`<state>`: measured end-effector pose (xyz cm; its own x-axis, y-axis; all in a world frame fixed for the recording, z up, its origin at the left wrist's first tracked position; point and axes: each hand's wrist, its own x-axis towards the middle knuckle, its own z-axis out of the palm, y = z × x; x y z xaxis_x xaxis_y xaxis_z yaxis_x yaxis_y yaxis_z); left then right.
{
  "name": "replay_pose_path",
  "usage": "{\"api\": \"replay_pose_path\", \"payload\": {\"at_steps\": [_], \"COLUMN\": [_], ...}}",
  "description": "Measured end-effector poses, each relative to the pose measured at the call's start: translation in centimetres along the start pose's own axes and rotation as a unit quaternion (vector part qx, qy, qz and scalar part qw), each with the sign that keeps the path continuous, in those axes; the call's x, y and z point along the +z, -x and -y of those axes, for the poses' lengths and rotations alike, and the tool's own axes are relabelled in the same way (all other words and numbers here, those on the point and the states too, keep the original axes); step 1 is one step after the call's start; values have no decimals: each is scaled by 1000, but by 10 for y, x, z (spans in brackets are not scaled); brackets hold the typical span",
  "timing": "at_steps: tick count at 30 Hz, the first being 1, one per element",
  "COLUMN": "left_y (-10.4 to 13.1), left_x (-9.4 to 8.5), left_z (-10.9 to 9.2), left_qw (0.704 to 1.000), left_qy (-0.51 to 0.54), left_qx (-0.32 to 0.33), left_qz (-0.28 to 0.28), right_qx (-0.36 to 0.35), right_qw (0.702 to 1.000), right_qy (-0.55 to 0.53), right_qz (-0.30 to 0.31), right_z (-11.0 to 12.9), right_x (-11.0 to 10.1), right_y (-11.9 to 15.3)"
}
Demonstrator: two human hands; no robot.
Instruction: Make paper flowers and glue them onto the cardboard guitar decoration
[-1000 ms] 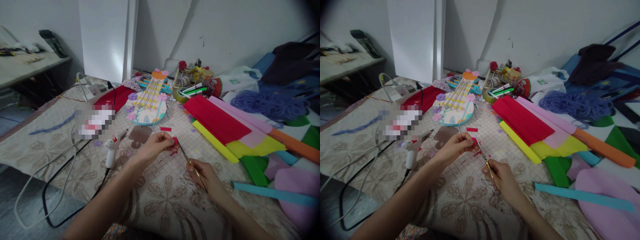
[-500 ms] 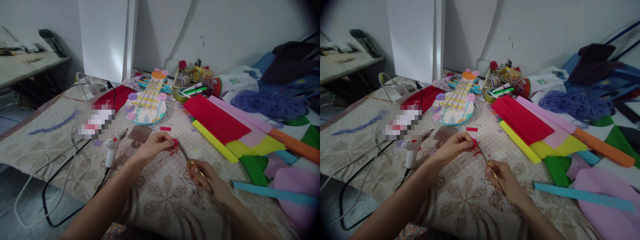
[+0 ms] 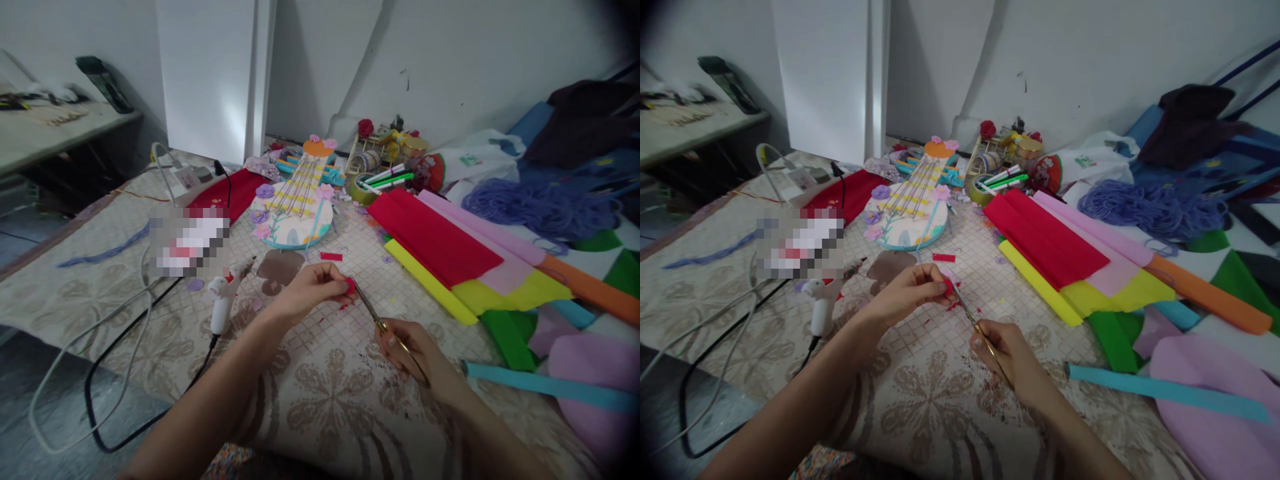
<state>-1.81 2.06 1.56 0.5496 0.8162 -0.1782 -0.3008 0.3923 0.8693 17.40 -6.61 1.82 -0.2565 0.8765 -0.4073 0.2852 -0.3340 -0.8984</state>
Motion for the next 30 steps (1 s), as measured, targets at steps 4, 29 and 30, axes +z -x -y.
{"api": "replay_pose_path", "payload": {"at_steps": [4, 29, 30], "left_y": [0, 2, 2], "left_x": [-1, 33, 35], "left_z": [0, 16, 17], "left_qw": [1000, 978, 977], "left_qy": [1, 121, 127], "left_qx": [-2, 40, 43], "left_qz": [2, -165, -166], "right_qx": [0, -61, -61], "right_qw": [1000, 993, 993], "right_qy": [-2, 10, 17], "right_qz": [-2, -100, -104], "right_z": [0, -18, -18], "right_x": [0, 24, 24], "right_y": [0, -14, -14]}}
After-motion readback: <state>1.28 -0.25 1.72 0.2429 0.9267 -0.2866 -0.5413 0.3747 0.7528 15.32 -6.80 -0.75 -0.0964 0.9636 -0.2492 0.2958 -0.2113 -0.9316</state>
